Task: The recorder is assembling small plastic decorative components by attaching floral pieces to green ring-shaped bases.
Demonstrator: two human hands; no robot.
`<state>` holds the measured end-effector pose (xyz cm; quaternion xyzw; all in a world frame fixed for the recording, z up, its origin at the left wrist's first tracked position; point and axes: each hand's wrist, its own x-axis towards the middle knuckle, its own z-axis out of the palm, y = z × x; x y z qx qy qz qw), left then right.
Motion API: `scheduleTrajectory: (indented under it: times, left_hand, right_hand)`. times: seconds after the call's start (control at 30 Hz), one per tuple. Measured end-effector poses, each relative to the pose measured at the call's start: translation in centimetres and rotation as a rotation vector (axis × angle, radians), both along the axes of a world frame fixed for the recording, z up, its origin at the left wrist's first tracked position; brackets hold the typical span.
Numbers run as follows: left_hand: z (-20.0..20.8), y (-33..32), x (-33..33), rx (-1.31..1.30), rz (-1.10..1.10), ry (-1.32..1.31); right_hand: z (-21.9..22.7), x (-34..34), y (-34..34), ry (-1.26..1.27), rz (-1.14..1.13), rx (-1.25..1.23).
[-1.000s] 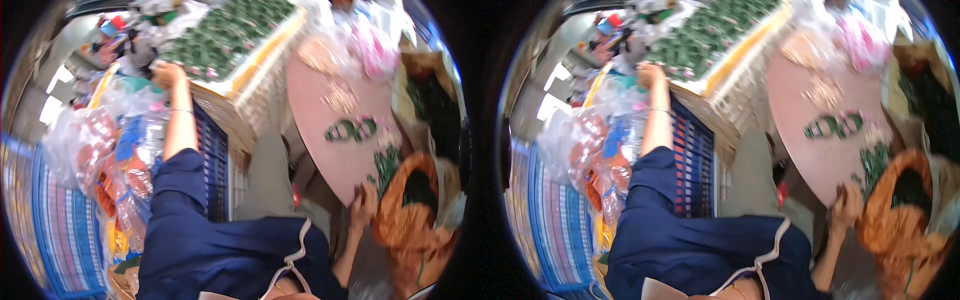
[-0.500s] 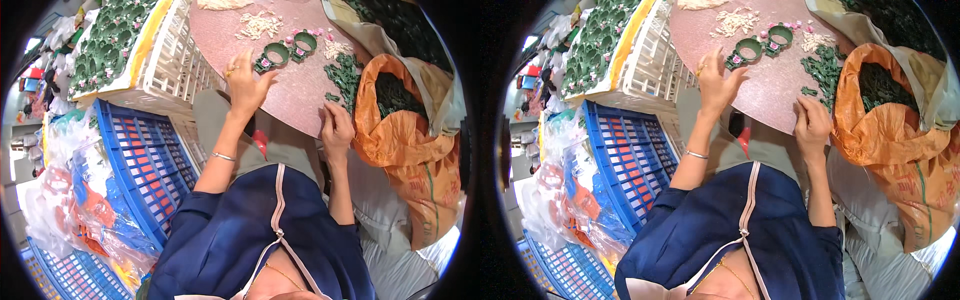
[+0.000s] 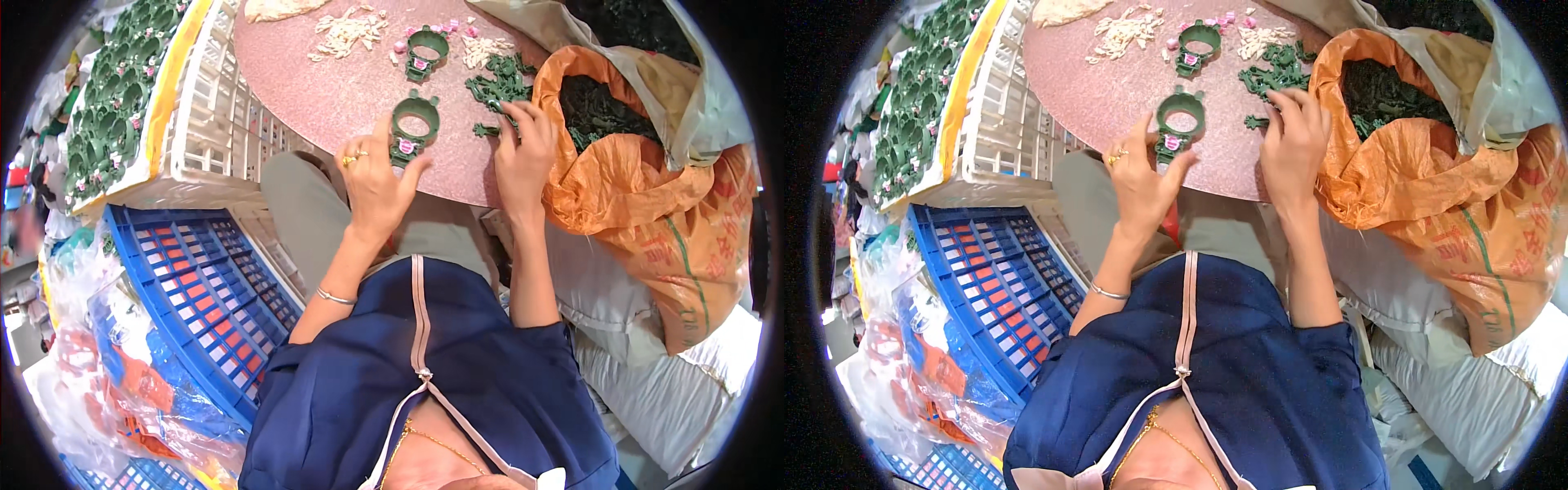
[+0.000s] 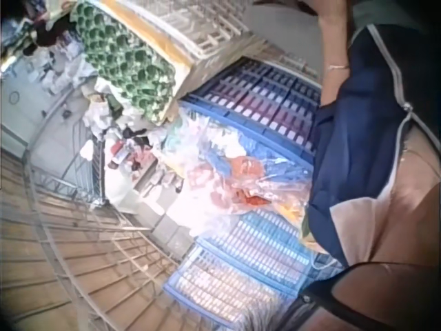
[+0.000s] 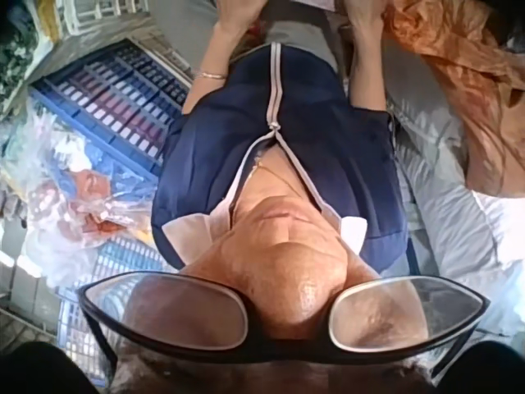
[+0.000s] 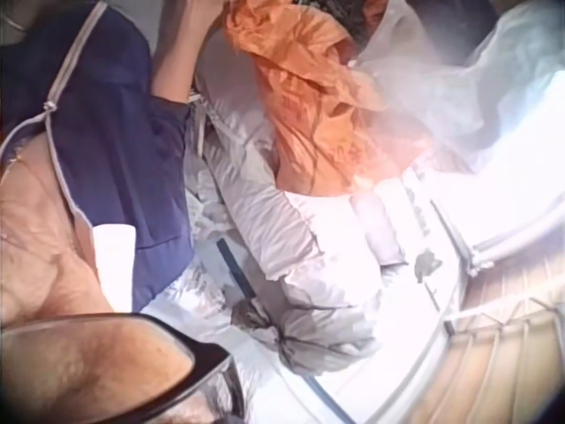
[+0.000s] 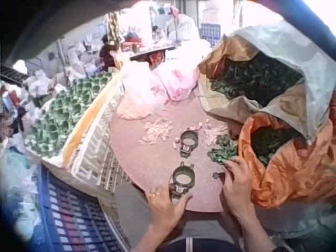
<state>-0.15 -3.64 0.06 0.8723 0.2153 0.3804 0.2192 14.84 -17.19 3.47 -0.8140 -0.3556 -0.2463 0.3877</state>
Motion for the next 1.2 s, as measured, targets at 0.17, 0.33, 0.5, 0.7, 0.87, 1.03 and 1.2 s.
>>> scheduleTrajectory:
  times: [0.17, 0.33, 0.5, 0.7, 0.87, 1.03, 1.2]
  left_hand:
    - [0.1, -1.2, 0.6, 0.062, 0.019, -0.038]
    - [-2.2, -1.2, 1.1, 0.077, 0.038, -0.141]
    - [-1.4, -1.5, 1.2, -0.037, 0.017, -0.169]
    - [-1.2, -1.4, 1.3, -0.091, 0.05, -0.129]
    - [-2.2, -1.3, 1.0, -0.072, 0.036, -0.209]
    - [-1.9, -1.4, 0.7, -0.105, 0.042, -0.221]
    - [-1.3, -1.9, 0.9, -0.034, 0.071, -0.244]
  right_hand:
    - [-0.4, 4.3, 3.4, -0.065, -0.106, -0.202]
    - [-0.3, 6.1, 7.5, -0.042, -0.236, -0.471]
    - [-0.9, 7.7, 8.1, 0.019, -0.276, -0.547]
    - [0.1, 6.3, 5.9, 0.216, -0.085, -0.295]
    - [1.1, 1.5, 3.3, 0.781, 0.295, 0.197]
    - [2.0, -1.9, 1.2, 0.901, 0.297, 0.55]
    - [1.6, -3.4, -0.4, 0.401, 0.321, 0.157]
